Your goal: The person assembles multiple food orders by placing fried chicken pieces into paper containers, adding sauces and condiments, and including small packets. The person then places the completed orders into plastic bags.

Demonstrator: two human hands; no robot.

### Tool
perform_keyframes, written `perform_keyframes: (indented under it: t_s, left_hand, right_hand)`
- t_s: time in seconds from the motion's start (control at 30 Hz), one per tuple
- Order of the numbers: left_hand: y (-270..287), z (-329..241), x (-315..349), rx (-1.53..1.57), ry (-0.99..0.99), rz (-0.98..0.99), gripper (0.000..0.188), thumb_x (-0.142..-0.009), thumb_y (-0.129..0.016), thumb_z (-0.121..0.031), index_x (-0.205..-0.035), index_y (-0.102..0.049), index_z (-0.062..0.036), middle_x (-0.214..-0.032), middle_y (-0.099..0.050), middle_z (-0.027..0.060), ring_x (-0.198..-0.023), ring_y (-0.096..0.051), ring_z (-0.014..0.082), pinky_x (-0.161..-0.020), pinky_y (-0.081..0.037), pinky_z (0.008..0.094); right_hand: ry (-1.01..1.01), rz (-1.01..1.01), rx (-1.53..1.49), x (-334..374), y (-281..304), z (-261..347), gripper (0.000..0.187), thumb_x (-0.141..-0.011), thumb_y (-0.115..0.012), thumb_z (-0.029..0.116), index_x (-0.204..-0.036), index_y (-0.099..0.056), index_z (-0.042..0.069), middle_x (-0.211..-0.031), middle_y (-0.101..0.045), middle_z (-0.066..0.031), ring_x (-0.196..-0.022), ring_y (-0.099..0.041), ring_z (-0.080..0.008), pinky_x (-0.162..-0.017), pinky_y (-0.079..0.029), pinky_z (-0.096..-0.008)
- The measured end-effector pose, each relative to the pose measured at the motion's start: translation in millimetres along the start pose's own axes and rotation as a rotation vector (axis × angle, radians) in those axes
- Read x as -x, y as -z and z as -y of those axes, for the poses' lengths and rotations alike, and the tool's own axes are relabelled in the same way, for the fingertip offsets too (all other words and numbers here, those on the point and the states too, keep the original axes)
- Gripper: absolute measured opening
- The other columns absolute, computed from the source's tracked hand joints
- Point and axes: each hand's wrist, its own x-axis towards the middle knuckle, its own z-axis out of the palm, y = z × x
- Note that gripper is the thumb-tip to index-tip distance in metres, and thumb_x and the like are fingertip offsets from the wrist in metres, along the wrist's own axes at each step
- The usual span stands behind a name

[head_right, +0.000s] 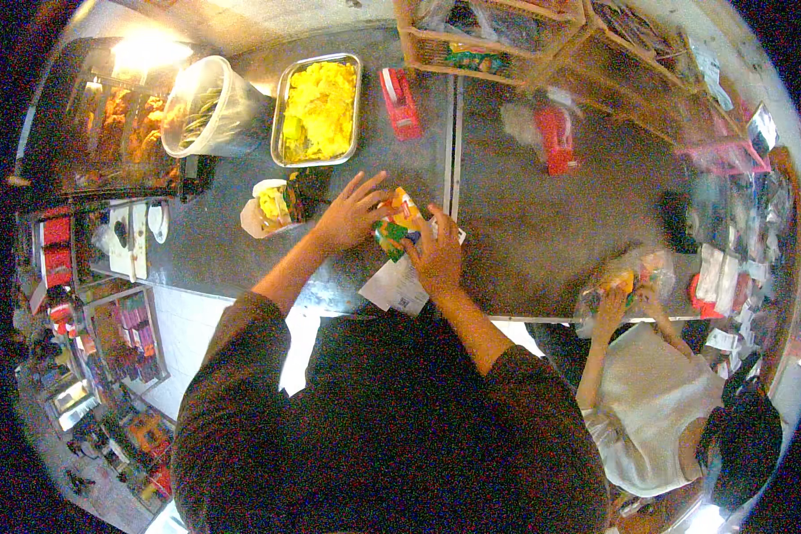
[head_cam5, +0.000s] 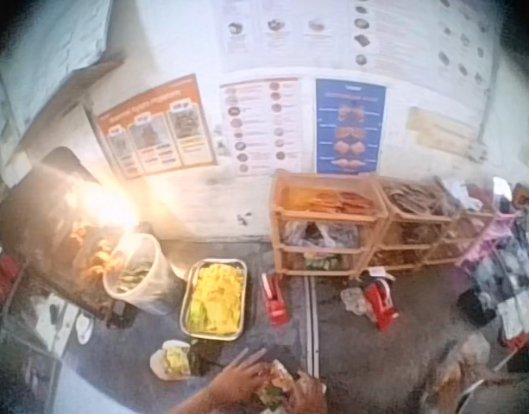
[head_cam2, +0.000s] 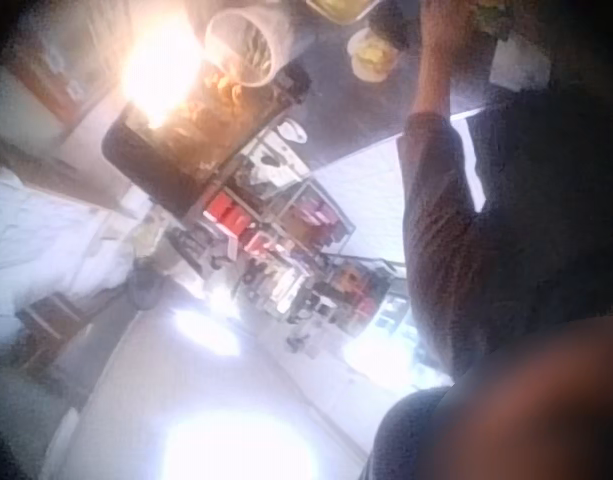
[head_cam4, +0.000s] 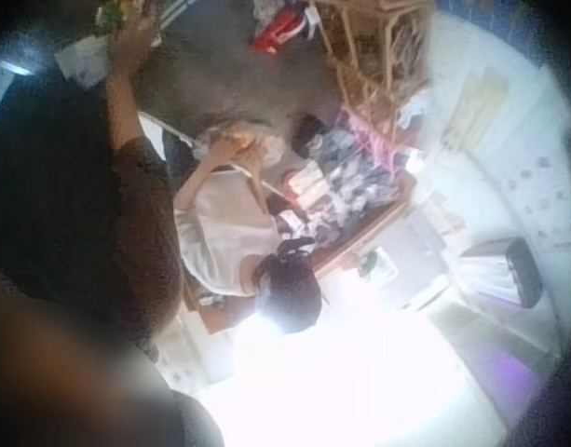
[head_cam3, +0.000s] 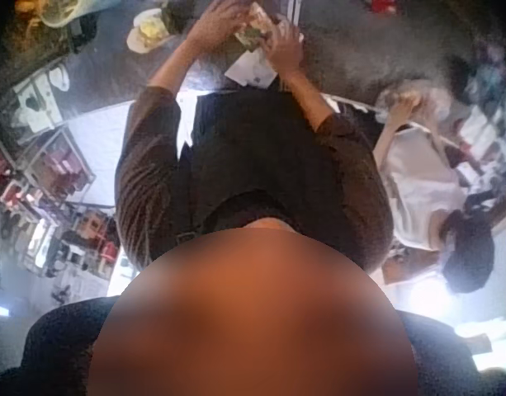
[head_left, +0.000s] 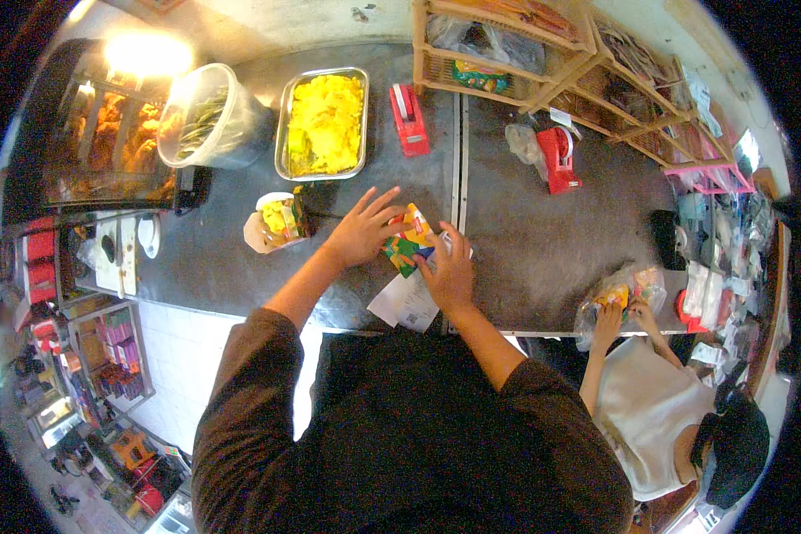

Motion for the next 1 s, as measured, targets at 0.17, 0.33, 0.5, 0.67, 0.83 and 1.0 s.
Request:
perform_keyframes:
  t_s: [0.17, 0.33, 0.5, 0.67, 0.83, 1.0]
  left_hand:
    - [-11.0, 28.1, -28.9, 0.108, -0.332, -0.120, 0.047, -0.089, -0.065, -0.024, -0.136, -0.061, -0.0164, -0.152, -0.051, 0.0040, -0.148, -0.039, 0.0318, -0.122, -0.033, 0.0490]
    - [-27.4, 25.0, -19.5, 0.198, -0.279, -0.206, 0.036, -0.089, -0.066, -0.021, -0.124, -0.067, -0.0143, -0.142, -0.061, 0.0089, -0.135, -0.055, 0.0296, -0.112, -0.047, 0.0405]
    - [-35.2, -15.7, 12.7, 0.284, 0.136, -0.325, 0.026, -0.092, -0.068, -0.021, -0.116, -0.073, -0.0152, -0.135, -0.066, 0.0101, -0.127, -0.061, 0.0308, -0.105, -0.053, 0.0419]
    - [-27.1, -55.4, 19.8, 0.341, 0.385, -0.436, 0.025, -0.092, -0.069, -0.021, -0.116, -0.072, -0.0137, -0.131, -0.068, 0.0140, -0.122, -0.064, 0.0362, -0.102, -0.053, 0.0463]
    - [-18.8, -73.1, 9.6, 0.291, 0.523, -0.434, 0.026, -0.091, -0.071, -0.023, -0.115, -0.072, -0.0137, -0.130, -0.068, 0.0118, -0.122, -0.064, 0.0365, -0.099, -0.055, 0.0456]
    - [-15.5, -62.1, 3.1, 0.396, 0.532, -0.333, 0.027, -0.088, -0.073, -0.024, -0.112, -0.073, -0.0126, -0.129, -0.069, 0.0082, -0.117, -0.066, 0.0328, -0.095, -0.056, 0.0430]
  right_hand:
    - [-0.294, -0.042, -0.223, 27.2, -24.3, 22.6, 0.023, -0.090, -0.073, 0.018, -0.106, -0.068, 0.003, -0.147, -0.045, -0.0157, -0.130, -0.048, -0.0375, -0.109, -0.041, -0.0473]
    - [-0.205, -0.064, -0.269, 24.9, -31.8, 19.5, 0.018, -0.093, -0.069, 0.019, -0.106, -0.072, 0.007, -0.154, -0.040, -0.0166, -0.140, -0.042, -0.0382, -0.114, -0.037, -0.0442]
    - [-0.114, 0.049, -0.524, 28.9, -12.2, -2.6, 0.022, -0.090, -0.068, 0.014, -0.110, -0.072, 0.007, -0.157, -0.038, -0.0181, -0.149, -0.033, -0.0410, -0.120, -0.031, -0.0481]
    - [0.116, 0.164, -0.454, 36.8, -5.9, -24.1, 0.025, -0.088, -0.070, 0.011, -0.113, -0.068, 0.007, -0.153, -0.042, -0.0187, -0.149, -0.033, -0.0427, -0.120, -0.032, -0.0510]
    - [0.012, 0.082, -0.527, 21.4, -17.9, -30.3, 0.022, -0.089, -0.074, 0.013, -0.109, -0.068, 0.005, -0.140, -0.055, -0.0152, -0.136, -0.050, -0.0374, -0.111, -0.043, -0.0464]
    - [0.132, 0.146, -0.284, 12.8, -13.6, -34.1, 0.022, -0.092, -0.071, 0.020, -0.110, -0.067, 0.007, -0.126, -0.063, -0.0143, -0.128, -0.054, -0.0388, -0.108, -0.044, -0.0471]
